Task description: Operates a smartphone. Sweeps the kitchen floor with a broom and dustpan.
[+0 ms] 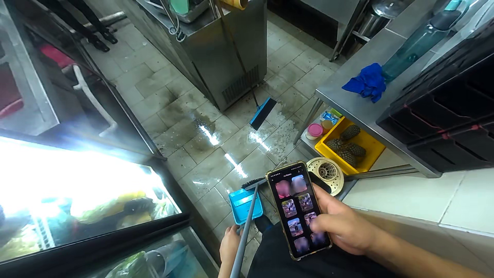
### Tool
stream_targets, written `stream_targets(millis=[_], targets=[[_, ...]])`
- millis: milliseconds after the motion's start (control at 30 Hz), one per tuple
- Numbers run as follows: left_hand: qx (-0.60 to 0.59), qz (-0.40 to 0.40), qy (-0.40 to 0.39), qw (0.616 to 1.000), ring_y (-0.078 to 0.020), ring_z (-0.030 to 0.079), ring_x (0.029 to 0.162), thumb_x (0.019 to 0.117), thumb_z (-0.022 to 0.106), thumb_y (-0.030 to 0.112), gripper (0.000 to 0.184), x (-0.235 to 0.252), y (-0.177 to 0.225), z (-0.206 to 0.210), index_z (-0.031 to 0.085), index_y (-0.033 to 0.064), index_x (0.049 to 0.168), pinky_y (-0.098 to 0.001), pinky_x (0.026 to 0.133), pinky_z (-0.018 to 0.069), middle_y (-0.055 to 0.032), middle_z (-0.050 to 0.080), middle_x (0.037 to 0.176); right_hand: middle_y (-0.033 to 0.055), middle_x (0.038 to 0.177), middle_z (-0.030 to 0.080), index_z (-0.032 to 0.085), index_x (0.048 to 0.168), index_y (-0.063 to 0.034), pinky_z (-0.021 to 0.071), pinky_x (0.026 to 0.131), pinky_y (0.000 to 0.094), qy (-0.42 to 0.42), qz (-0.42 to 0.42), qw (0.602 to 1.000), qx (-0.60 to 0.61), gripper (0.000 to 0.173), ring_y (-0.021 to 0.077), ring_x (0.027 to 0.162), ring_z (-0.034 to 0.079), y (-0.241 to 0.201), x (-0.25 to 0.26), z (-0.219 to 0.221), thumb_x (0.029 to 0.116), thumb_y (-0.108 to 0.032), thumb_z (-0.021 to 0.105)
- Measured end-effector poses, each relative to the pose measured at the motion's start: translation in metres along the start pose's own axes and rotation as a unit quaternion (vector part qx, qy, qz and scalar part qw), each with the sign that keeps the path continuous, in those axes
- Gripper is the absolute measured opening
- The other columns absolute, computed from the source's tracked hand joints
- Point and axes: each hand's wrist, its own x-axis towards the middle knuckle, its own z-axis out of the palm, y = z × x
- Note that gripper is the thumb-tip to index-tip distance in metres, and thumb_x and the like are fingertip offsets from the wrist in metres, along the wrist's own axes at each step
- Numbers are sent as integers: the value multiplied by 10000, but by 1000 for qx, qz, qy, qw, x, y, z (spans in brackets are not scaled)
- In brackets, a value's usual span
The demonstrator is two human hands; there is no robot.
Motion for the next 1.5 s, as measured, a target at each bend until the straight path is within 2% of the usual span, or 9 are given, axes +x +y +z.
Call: stream_targets(millis=[133,200,300,533,700,900,1100,1300,1500], targets=[[-1,-1,-1,1000,-238,686,1151,1012,518,458,380,-1,1,-1,693,250,1277,-479,928,586,-35,662,1343,165,1341,613,327,1501,-107,561,1014,468,23,10,1000,2,602,274,1195,654,0,0,3,933,40,461],[-2,0,2,1000,-233,688,1146,1007,525,456,376,-1,0,0,698,249,1268,-479,932,586,-37,665,1335,167,1331,623,346,1519,-107,547,1040,472,38,4,999,9,449,277,1200,652,2,0,4,1084,-171,436],[-4,3,1,1000,-253,688,1144,1008,528,458,381,-1,0,0,697,242,1273,-502,939,580,-51,667,1333,163,1357,607,341,1539,-113,519,1078,470,29,-5,999,18,506,274,1240,627,5,-1,2,1107,-369,408],[-5,2,-3,1000,-247,684,1152,1009,531,457,381,-3,0,2,691,244,1280,-493,937,582,-55,658,1344,151,1349,616,331,1512,-92,560,1018,441,30,6,1000,-3,618,253,1205,649,4,-4,4,922,28,472],[-3,5,3,1000,-246,688,1144,1009,535,447,365,-3,-1,4,700,241,1261,-491,927,587,-48,669,1324,141,1367,613,331,1558,-113,530,1075,451,45,-5,999,-2,561,255,1245,630,8,-6,3,1106,-440,389],[-3,2,9,1000,-231,691,1137,1007,532,458,369,-4,-2,6,702,252,1261,-480,925,588,-35,670,1326,171,1351,608,346,1526,-100,528,1063,473,27,0,999,18,481,281,1228,633,7,-7,3,1085,-259,453],[2,3,11,1000,-223,694,1128,1008,537,461,364,-4,-3,7,697,263,1268,-474,916,593,-24,667,1328,154,1352,614,304,1523,-101,565,1015,447,19,8,1000,-3,672,256,1199,655,6,-9,4,894,52,484],[2,11,13,1000,-252,684,1156,1010,555,437,360,-3,-5,8,696,242,1278,-496,939,584,-54,668,1331,158,1362,610,345,1542,-115,520,1077,461,40,9,999,13,485,265,1240,629,8,-11,6,1109,-329,382],[3,7,9,1000,-234,685,1153,1013,547,450,371,-3,-7,9,693,248,1287,-479,941,583,-49,658,1347,169,1362,602,320,1544,-108,531,1058,467,19,6,1000,11,536,278,1227,633,8,-11,6,1038,-156,488]])
